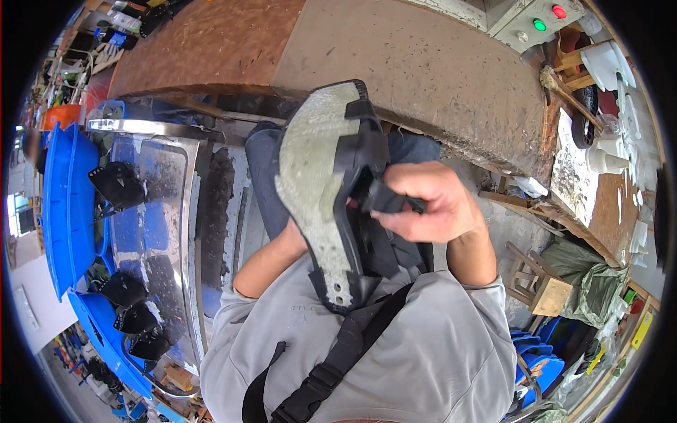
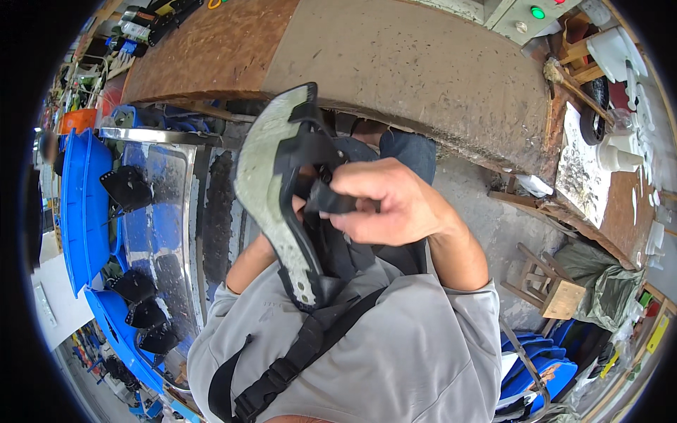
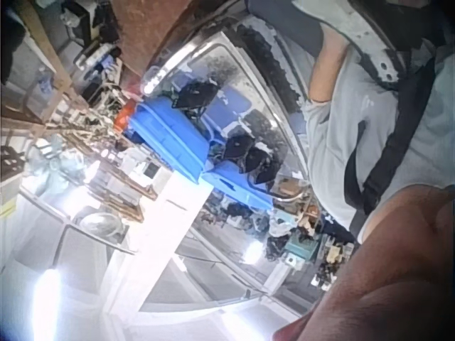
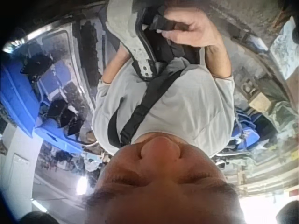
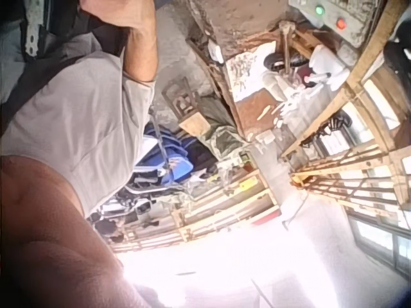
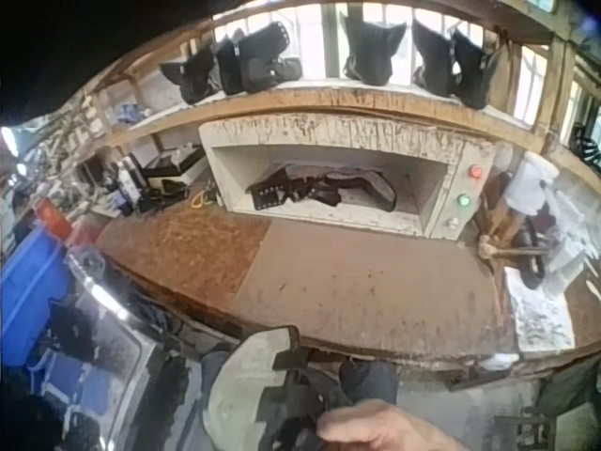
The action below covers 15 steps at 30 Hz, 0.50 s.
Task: Manually assembling a sandal by wrapping and securing leather straps around the insole over a shoe last.
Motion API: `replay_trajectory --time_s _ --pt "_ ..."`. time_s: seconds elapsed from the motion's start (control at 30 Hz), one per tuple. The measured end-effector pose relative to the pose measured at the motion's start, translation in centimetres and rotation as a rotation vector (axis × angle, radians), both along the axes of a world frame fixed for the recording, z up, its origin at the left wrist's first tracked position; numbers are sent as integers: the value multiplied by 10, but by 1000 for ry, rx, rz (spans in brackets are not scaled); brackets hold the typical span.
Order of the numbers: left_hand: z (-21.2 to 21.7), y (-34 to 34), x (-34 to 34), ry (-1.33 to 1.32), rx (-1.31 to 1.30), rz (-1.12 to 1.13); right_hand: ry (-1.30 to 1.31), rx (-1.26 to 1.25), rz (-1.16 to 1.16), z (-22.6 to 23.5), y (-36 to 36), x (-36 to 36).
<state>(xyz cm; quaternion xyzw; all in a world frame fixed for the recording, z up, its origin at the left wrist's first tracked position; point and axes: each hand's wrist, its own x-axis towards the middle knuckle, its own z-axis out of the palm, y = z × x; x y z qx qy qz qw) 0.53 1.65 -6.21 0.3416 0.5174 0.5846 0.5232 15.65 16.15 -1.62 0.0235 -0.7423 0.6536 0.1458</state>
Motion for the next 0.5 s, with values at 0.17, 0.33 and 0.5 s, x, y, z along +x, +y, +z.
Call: replay_trajectory --time_s 0.17,0.33,0.5 --pt "0 -1 7 -190 45 141 608 -570 43 -36 -5 0" --pt "3 4 10 -372 79 279 303 -797 -68 -24 -8 4" --pt "9 1 15 -538 133 425 396 -999 137 -24 -2 -5"
